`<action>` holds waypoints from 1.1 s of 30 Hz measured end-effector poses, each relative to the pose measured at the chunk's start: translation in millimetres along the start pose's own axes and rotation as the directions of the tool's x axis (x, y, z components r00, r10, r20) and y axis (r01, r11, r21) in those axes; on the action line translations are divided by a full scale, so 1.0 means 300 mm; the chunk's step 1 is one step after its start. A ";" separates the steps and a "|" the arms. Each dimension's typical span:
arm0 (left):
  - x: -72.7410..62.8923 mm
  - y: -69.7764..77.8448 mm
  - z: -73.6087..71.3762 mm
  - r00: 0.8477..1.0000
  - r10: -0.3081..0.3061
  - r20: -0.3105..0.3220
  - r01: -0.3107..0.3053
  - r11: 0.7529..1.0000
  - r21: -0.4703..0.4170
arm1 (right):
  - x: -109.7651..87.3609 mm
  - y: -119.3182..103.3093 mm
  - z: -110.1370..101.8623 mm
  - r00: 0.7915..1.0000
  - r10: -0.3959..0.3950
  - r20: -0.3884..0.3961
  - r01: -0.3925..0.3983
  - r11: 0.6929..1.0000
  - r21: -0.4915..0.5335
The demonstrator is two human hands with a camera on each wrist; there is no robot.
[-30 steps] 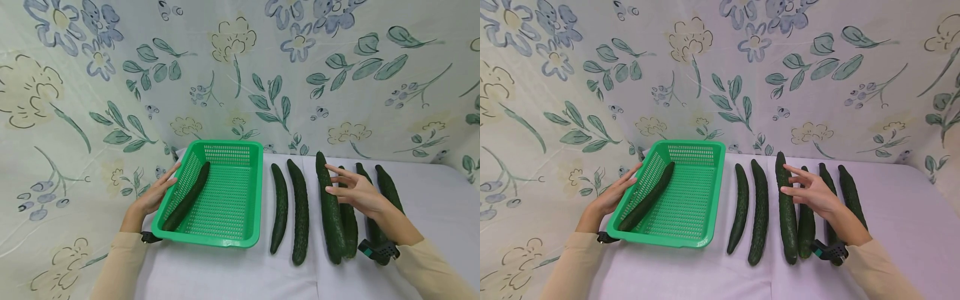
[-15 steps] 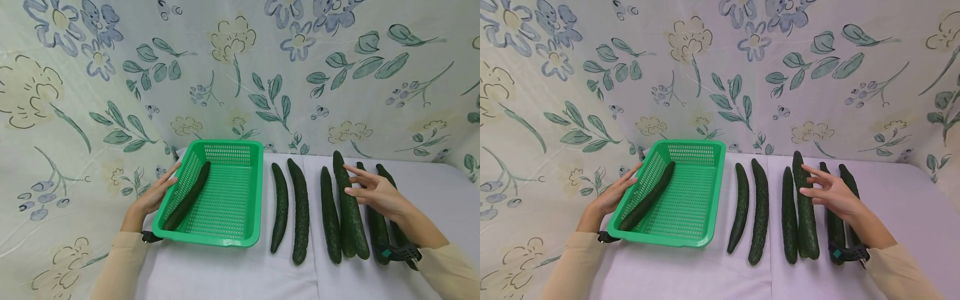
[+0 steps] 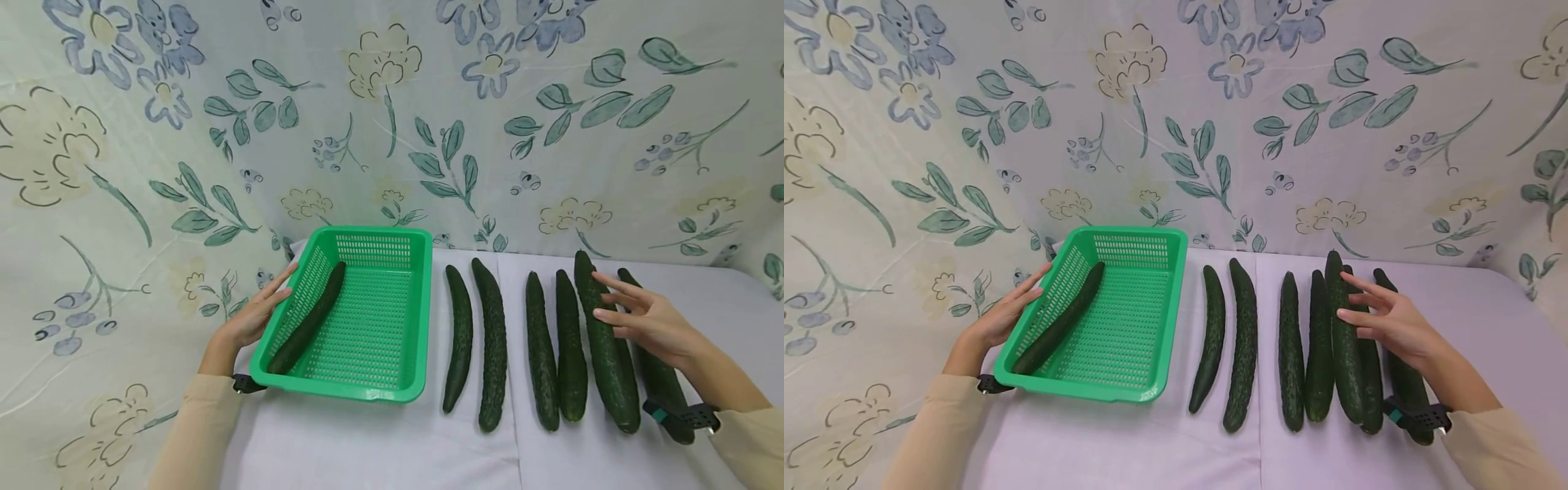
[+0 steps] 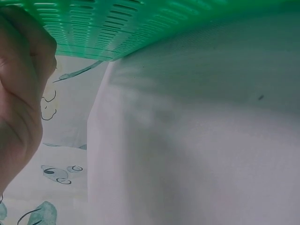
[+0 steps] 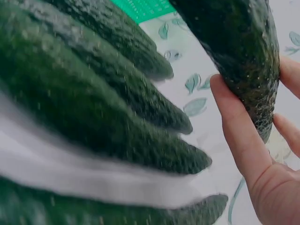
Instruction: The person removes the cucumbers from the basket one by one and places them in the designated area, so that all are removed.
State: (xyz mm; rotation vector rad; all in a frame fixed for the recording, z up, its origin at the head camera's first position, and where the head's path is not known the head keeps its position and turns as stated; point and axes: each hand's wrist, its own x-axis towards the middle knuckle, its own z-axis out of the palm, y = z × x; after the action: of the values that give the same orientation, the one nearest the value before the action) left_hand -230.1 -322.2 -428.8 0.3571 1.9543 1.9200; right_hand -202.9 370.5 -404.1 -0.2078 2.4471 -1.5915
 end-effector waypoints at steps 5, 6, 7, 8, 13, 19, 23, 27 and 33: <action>0.004 0.007 0.005 1.000 -0.001 -0.006 0.001 1.000 0.003 | -0.016 0.034 -0.052 1.000 -0.023 -0.018 0.023 1.000 0.003; 0.005 0.010 0.006 1.000 -0.001 -0.006 0.001 1.000 0.002 | -0.019 0.040 -0.063 1.000 -0.024 -0.019 0.024 1.000 0.015; 0.006 0.012 0.008 1.000 0.000 -0.007 0.000 1.000 0.002 | -0.023 0.047 -0.074 1.000 -0.024 -0.020 0.024 1.000 0.017; 0.006 0.014 0.010 1.000 0.000 -0.007 0.000 1.000 0.002 | -0.027 0.053 -0.085 0.999 -0.021 -0.024 0.021 1.000 0.020; 0.006 0.017 0.015 1.000 -0.004 -0.005 0.004 1.000 0.000 | -0.044 0.078 -0.130 0.999 0.011 -0.052 -0.013 0.999 -0.040; 0.007 0.010 0.007 1.000 -0.008 -0.010 0.008 1.000 0.006 | -0.058 0.105 -0.175 0.997 0.032 -0.068 -0.039 0.994 -0.104; 0.007 0.007 0.004 1.000 -0.005 -0.011 0.006 1.000 0.017 | -0.069 0.127 -0.204 0.996 0.038 -0.077 -0.048 0.990 -0.134; 0.006 0.004 0.001 1.000 -0.005 -0.010 0.005 1.000 0.025 | -0.083 0.151 -0.222 0.993 0.064 -0.095 -0.073 0.992 -0.098; 0.001 0.003 0.000 1.000 -0.003 -0.002 0.003 1.000 0.017 | -0.093 0.180 -0.254 0.986 0.146 -0.082 -0.148 0.989 -0.021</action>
State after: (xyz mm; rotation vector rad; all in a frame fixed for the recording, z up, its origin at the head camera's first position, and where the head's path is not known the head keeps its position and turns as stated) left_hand -230.4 -322.1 -428.0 0.3563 1.9724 1.9038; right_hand -195.4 466.2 -420.8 0.0330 2.4799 -1.5329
